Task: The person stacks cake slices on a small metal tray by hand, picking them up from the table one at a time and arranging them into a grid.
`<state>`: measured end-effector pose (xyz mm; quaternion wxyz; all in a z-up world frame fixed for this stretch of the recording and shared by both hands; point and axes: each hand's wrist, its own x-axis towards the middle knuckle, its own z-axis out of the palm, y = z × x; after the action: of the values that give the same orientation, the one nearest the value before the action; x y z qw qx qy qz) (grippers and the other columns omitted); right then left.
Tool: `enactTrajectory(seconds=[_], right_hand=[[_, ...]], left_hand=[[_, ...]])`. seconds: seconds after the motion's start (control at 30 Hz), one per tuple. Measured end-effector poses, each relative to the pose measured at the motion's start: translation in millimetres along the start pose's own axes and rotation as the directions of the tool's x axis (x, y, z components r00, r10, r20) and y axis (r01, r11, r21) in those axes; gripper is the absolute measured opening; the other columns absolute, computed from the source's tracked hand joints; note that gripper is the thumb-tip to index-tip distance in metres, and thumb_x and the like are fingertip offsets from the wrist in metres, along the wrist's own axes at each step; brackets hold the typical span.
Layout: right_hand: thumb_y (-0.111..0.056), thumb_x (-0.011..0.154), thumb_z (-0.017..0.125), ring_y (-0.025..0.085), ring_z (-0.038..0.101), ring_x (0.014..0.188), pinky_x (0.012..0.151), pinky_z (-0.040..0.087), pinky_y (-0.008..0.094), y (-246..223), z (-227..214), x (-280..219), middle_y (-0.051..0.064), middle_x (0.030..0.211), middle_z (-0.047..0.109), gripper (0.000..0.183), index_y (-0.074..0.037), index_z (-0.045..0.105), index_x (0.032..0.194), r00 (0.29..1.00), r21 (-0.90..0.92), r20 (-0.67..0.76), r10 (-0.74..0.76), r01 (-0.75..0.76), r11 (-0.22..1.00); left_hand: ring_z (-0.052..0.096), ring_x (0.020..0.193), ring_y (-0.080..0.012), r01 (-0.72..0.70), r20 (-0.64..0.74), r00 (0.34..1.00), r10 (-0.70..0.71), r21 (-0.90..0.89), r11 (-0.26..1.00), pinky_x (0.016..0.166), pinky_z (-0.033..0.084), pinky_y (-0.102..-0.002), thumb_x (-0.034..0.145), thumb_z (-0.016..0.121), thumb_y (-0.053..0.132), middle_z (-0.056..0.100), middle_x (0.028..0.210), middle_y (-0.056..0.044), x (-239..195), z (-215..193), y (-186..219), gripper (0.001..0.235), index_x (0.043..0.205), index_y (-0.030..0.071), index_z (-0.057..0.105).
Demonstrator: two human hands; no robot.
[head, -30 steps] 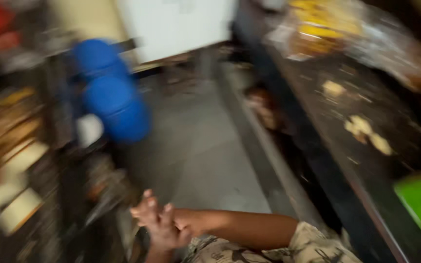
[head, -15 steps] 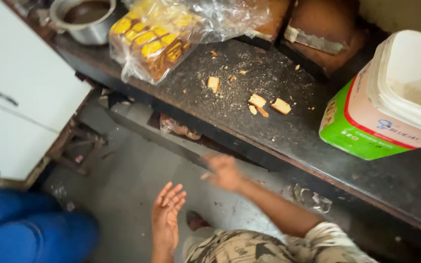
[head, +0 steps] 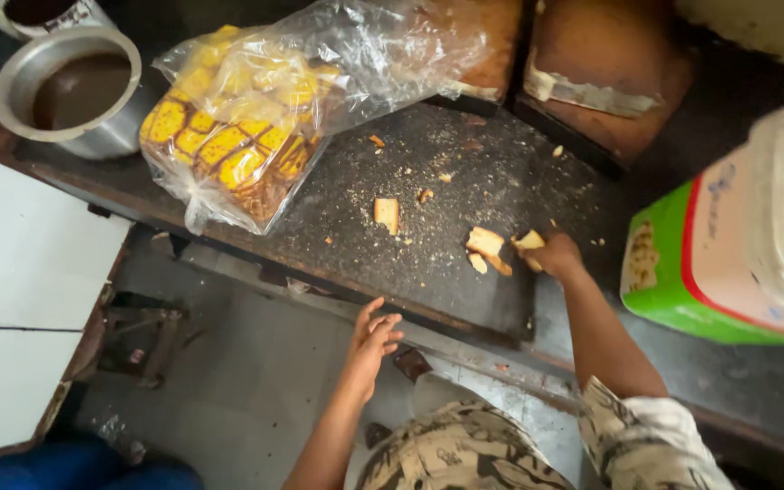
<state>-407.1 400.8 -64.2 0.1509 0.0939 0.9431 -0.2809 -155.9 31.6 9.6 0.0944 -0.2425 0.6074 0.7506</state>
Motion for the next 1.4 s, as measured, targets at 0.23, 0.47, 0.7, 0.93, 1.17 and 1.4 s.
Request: enactTrajectory(seconds=[0.23,0.47,0.7,0.93,1.17,1.4], right_hand=[[-0.034,0.063,0.093,0.035,0.062,0.121,0.100,0.052,0.043,-35,26,-7,0.020,0.140,0.061,0.053,-0.001,0.077,0.102,0.788,0.061,-0.034,-0.615,0.616,0.785],[-0.029,0.066,0.087,0.034,0.063,0.108,0.093,0.053,0.045,-100,34,-31,0.014,0.111,0.064,0.043,-0.010,0.077,0.103,0.750,-0.166,0.077,-0.657,0.659,0.733],[-0.032,0.075,0.084,0.037,0.066,0.098,0.085,0.056,0.045,-142,43,-16,0.017,0.107,0.065,0.032,-0.007,0.076,0.094,0.675,-0.206,0.175,-0.717,0.737,0.644],[-0.030,0.072,0.082,0.037,0.071,0.086,0.071,0.056,0.049,-176,45,-4,0.014,0.096,0.072,0.029,-0.009,0.075,0.092,0.552,-0.499,0.118,-0.825,0.751,0.432],[-0.035,0.078,0.081,0.036,0.070,0.079,0.071,0.056,0.043,-235,75,21,0.019,0.093,0.071,0.040,-0.003,0.074,0.101,0.360,-0.174,0.354,-0.863,0.932,0.317],[-0.040,0.090,0.080,0.038,0.068,0.091,0.081,0.054,0.043,-255,44,41,0.023,0.104,0.071,0.041,0.000,0.074,0.100,0.228,-0.294,0.237,-0.944,0.943,0.154]], left_hand=[[0.066,0.095,-0.0168,0.081,-0.110,0.990,-0.086,-0.055,0.995,0.083,0.053,-0.033,0.087,0.070,0.035,0.070,0.123,-0.006,61,-3,8,0.063,0.145,0.019,0.052],[0.067,0.091,-0.0150,0.014,-0.091,0.995,-0.028,-0.156,0.988,0.079,0.053,-0.030,0.091,0.069,0.031,0.071,0.119,-0.006,93,9,25,0.055,0.142,0.020,0.054],[0.067,0.096,-0.0153,0.026,-0.135,0.989,-0.057,-0.221,0.975,0.083,0.052,-0.030,0.093,0.063,0.036,0.072,0.120,-0.003,85,-17,38,0.053,0.142,0.016,0.056],[0.064,0.099,-0.0145,0.005,-0.227,0.971,-0.075,-0.297,0.955,0.085,0.051,-0.031,0.095,0.062,0.035,0.068,0.119,-0.001,47,-44,28,0.050,0.141,0.015,0.055],[0.061,0.094,-0.0136,-0.224,-0.435,0.900,-0.003,-0.470,0.854,0.081,0.050,-0.030,0.095,0.064,0.029,0.065,0.118,-0.003,-4,-63,-22,0.047,0.139,0.014,0.056],[0.067,0.101,-0.0178,-0.257,-0.530,0.841,-0.107,-0.565,0.784,0.085,0.055,-0.032,0.098,0.054,0.034,0.071,0.121,-0.005,-91,-75,-109,0.044,0.138,0.016,0.057]])
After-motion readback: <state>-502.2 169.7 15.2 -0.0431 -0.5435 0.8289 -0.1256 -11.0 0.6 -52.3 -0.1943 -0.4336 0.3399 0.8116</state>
